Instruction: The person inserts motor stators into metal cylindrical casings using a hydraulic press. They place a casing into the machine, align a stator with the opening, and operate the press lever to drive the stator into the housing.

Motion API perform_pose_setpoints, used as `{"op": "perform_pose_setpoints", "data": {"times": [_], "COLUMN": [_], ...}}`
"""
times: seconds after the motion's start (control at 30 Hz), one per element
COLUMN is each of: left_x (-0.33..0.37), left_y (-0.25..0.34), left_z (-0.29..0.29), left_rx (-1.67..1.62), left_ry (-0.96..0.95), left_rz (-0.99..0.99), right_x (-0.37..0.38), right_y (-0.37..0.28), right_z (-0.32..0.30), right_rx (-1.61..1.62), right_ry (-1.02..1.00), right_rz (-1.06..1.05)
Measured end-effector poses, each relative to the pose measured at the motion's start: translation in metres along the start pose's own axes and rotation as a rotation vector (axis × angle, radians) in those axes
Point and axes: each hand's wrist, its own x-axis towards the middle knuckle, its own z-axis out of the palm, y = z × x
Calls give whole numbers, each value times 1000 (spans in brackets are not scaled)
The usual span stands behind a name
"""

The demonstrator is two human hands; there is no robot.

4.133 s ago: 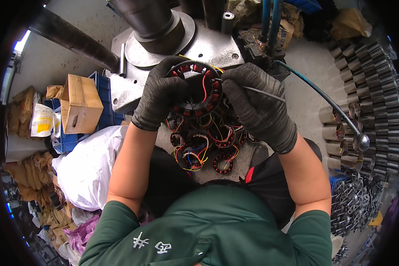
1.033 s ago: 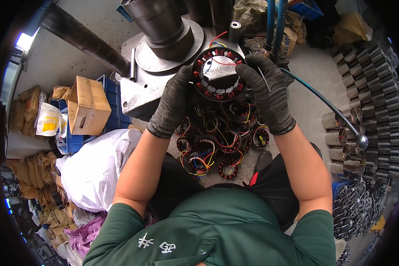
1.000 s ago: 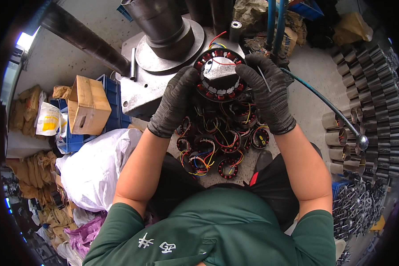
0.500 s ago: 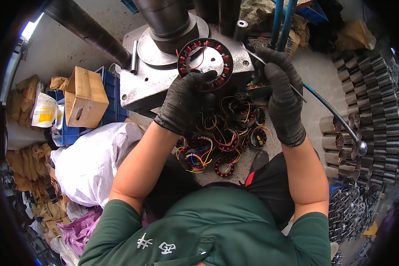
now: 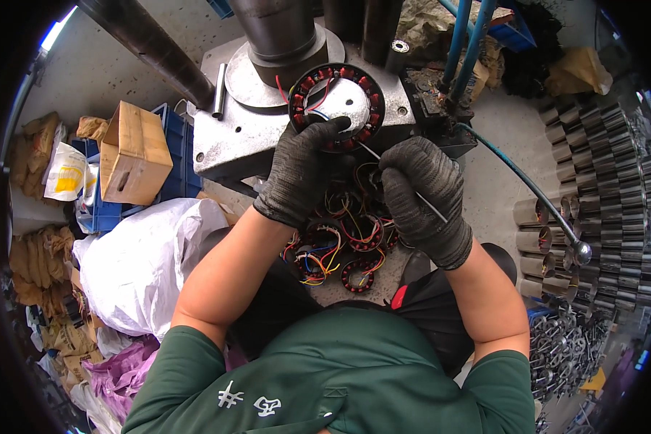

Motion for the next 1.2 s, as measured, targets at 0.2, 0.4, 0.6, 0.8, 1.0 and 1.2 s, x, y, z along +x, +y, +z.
{"op": "perform_pose_setpoints", "data": {"times": [0.2, 0.4, 0.6, 0.8, 1.0, 1.2], "left_x": [-2, -2, 3, 4, 3, -9], "left_y": [-2, -11, -22, -14, -8, 8], "left_z": [4, 9, 4, -3, -3, 7], "left_rx": [-15, -118, -33, -67, 6, 30], "left_ry": [-57, -208, -121, -74, -51, -31], "left_rz": [103, 150, 57, -67, -14, 41], "right_x": [0, 3, 0, -1, -9, 11], "right_y": [2, -3, -11, -10, -17, 34], "right_z": [2, 17, 4, -6, -17, -33], "right_rx": [-34, -401, -355, -118, 179, 97], "right_ry": [-12, -120, -162, -63, 274, 238], "right_rz": [16, -106, -67, -65, 207, 193]}}
